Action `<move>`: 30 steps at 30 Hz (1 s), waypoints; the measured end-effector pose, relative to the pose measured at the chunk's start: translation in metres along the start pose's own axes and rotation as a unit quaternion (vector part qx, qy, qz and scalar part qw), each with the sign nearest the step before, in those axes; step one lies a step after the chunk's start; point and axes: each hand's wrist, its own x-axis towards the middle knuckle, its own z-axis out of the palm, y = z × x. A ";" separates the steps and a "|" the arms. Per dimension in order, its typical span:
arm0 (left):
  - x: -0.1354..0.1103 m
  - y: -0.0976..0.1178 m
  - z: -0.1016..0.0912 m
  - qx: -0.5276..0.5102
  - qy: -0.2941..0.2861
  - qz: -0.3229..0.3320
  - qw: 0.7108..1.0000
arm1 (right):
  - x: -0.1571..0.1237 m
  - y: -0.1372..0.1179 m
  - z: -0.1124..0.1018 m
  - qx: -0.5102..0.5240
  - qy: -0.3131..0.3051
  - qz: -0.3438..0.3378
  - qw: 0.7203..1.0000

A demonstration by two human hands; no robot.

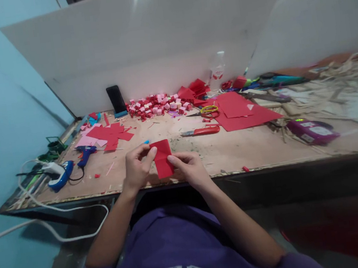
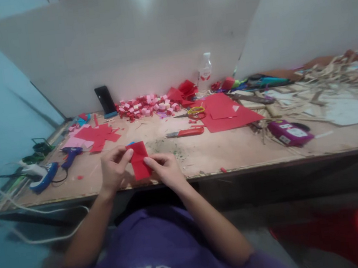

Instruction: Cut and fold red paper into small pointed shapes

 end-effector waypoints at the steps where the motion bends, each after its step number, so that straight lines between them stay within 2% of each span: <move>1: 0.000 -0.001 0.001 -0.005 -0.005 -0.008 1.000 | 0.000 0.000 0.000 0.001 0.002 0.001 1.000; 8: -0.017 -0.009 0.005 -0.024 -0.086 -0.073 0.993 | 0.002 -0.001 -0.002 0.000 0.004 0.009 1.000; 14: -0.020 -0.018 0.004 -0.028 -0.070 -0.093 0.993 | 0.002 -0.004 0.000 -0.033 -0.027 0.033 0.999; 23: -0.023 -0.024 0.005 -0.087 -0.082 -0.144 0.982 | 0.003 -0.007 0.000 -0.076 -0.055 0.054 0.994; 30: -0.022 -0.025 0.001 -0.080 -0.041 -0.140 0.986 | 0.001 -0.006 0.001 -0.060 -0.078 0.078 0.992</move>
